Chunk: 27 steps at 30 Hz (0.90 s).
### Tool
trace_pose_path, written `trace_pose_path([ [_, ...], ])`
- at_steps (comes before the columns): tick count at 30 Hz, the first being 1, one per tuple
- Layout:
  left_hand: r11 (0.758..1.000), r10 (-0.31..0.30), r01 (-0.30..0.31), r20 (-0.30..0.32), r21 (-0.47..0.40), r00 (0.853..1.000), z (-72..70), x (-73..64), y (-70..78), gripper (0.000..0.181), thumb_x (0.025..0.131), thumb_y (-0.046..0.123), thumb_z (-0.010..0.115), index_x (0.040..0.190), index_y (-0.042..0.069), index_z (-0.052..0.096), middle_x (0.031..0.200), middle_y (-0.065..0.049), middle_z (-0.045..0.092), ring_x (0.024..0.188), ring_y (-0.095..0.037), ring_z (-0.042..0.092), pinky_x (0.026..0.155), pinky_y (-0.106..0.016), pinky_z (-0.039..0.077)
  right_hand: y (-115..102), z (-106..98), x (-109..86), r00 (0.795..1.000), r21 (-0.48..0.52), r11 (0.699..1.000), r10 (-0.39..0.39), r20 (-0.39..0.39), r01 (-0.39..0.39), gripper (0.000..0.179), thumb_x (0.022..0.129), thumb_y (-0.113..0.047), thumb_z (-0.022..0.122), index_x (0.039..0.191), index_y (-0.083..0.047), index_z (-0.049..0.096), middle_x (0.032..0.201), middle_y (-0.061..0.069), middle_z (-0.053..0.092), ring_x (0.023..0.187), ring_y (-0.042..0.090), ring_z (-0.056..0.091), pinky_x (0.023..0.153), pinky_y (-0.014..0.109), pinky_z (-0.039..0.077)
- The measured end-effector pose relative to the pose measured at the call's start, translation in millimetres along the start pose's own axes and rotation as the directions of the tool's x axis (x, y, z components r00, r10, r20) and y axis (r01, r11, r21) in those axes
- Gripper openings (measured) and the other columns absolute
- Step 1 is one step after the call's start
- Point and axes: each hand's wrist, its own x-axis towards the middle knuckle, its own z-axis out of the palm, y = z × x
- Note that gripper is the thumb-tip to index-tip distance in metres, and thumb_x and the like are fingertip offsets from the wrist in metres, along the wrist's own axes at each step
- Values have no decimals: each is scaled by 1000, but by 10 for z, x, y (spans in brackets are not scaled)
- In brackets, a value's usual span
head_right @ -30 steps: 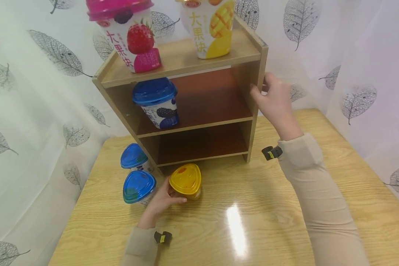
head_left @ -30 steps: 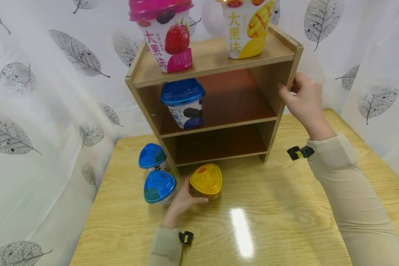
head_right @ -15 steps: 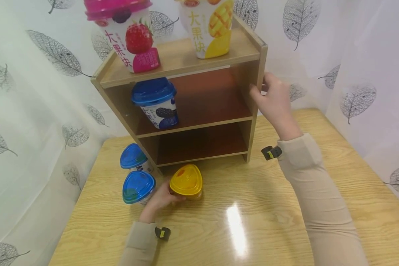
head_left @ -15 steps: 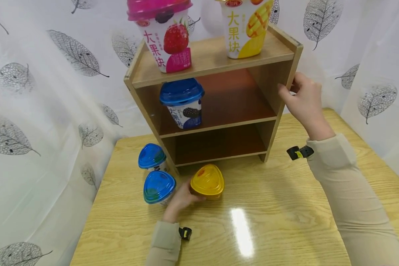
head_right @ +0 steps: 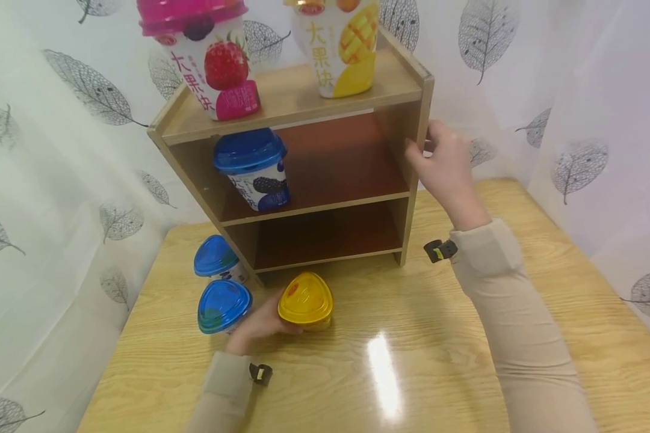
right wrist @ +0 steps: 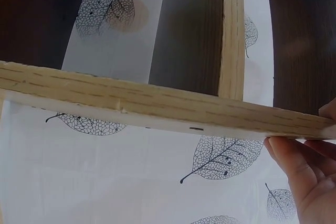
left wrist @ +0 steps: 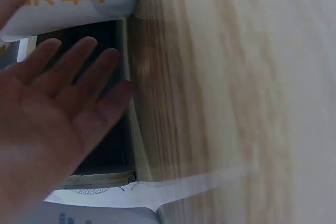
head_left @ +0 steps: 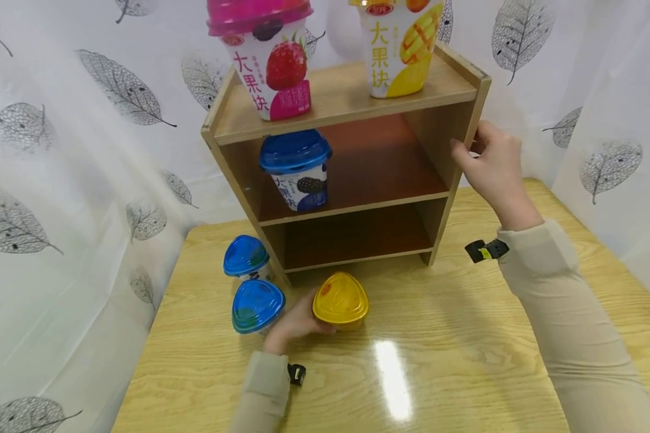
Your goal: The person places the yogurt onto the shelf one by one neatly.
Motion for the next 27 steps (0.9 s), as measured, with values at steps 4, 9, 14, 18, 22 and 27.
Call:
trace_pose_path([
  [4,1000,21,-21,7,16,1000,7,-8,-60,83,64,13,79,132,3,31,127,-13,43,114,-27,41,98,-48,29,15,13,-15,1000,-5,1000,0,-2,0,30,83,-16,54,106,3,60,99,15,63,83,19,60,70,20,50],
  [9,996,71,-68,-54,52,996,79,-47,-72,82,65,18,79,131,4,32,124,-12,44,112,-27,43,96,-48,32,19,23,-22,1000,1,1000,-1,-4,1,30,83,-15,54,105,4,60,98,15,63,81,17,60,69,19,50],
  [14,998,16,-3,-195,68,981,188,-96,-12,81,63,14,80,131,4,36,125,-12,46,114,-28,43,97,-48,31,16,25,-15,1000,3,1000,-10,-8,11,30,83,-15,54,106,4,60,99,14,63,81,18,60,69,19,50],
  [18,993,-38,69,-290,99,956,268,-124,18,79,63,18,80,128,2,39,122,-14,49,112,-29,45,96,-47,32,14,16,-5,1000,6,1000,-16,-17,16,30,83,-15,54,106,4,59,99,15,63,81,17,60,69,19,50],
  [22,991,-72,106,-333,86,940,309,-122,15,77,62,19,81,125,0,42,118,-15,51,109,-30,47,95,-46,34,21,13,3,999,4,1000,-25,-24,25,30,83,-15,54,106,4,60,100,14,63,82,17,60,70,19,50],
  [27,994,-86,102,-341,29,936,320,-125,64,75,62,13,80,125,0,42,118,-15,52,110,-29,46,95,-46,33,37,18,6,999,12,999,-30,-28,30,29,83,-14,55,104,4,60,98,14,63,77,5,58,67,15,49],
])
